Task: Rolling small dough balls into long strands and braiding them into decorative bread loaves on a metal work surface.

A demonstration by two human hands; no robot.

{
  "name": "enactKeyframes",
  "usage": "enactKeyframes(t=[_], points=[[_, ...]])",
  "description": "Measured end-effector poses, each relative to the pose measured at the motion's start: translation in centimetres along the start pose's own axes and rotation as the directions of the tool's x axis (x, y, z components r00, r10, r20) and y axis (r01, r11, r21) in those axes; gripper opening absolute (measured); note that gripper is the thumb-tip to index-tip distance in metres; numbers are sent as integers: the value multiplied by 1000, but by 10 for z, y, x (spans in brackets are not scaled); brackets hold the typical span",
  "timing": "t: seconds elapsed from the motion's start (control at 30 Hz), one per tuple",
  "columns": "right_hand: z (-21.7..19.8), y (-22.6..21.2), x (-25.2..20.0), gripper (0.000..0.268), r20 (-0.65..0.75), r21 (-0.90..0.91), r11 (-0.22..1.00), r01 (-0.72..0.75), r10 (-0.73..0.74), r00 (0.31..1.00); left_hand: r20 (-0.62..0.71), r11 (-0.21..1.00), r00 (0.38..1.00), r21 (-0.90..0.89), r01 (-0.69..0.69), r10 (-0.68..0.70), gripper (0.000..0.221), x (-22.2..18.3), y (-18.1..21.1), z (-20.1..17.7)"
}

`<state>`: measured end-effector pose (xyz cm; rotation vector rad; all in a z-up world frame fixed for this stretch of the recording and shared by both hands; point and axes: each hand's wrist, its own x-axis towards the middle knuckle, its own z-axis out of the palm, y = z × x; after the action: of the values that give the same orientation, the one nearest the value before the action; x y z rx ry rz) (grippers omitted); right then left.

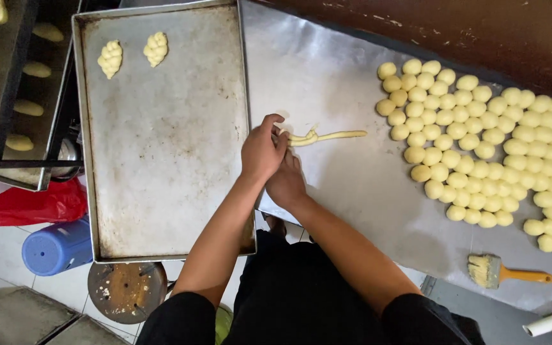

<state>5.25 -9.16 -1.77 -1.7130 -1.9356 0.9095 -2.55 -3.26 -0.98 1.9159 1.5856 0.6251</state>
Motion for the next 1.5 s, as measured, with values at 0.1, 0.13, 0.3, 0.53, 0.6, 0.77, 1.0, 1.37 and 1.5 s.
enactKeyframes(t=[0.1, 0.13, 0.3, 0.53, 0.6, 0.77, 1.0, 1.37, 1.5], points=[[24, 54, -15, 29, -90, -213, 965, 153, -176, 980, -120, 995, 992, -82, -57, 46, 13, -12, 5, 24], [33, 88, -22, 21, -188, -251, 964, 87, -137, 973, -162, 991, 982, -82, -111, 96, 12, -19, 10, 35], [-44, 137, -34, 24, -606, -462, 856, -231, -114, 787, -190, 966, 957, -96, -239, 218, 43, -54, 31, 92], [-69, 178, -9, 8, -571, -252, 948, -195, 17, 821, -79, 979, 978, -48, -199, 195, 60, -59, 60, 124], [-81, 163, -9, 8, -532, -84, 975, -203, 128, 837, -46, 980, 979, 10, -197, 197, 64, -53, 57, 140], [-93, 112, -16, 5, -498, 139, 987, -78, 138, 856, 150, 911, 982, 376, -166, 117, 48, -48, 50, 155], [-47, 93, -43, 12, -411, 269, 963, -17, 131, 902, -170, 857, 964, 508, -92, 204, 31, -41, -33, 82], [18, 72, -28, 53, 45, -295, 955, -15, 29, 999, -295, 994, 955, 109, 16, 17, 15, -31, -5, 59], [9, 119, -47, 40, 98, -279, 952, 124, -100, 990, -329, 997, 941, 13, -82, 82, 10, -41, 14, 91]])
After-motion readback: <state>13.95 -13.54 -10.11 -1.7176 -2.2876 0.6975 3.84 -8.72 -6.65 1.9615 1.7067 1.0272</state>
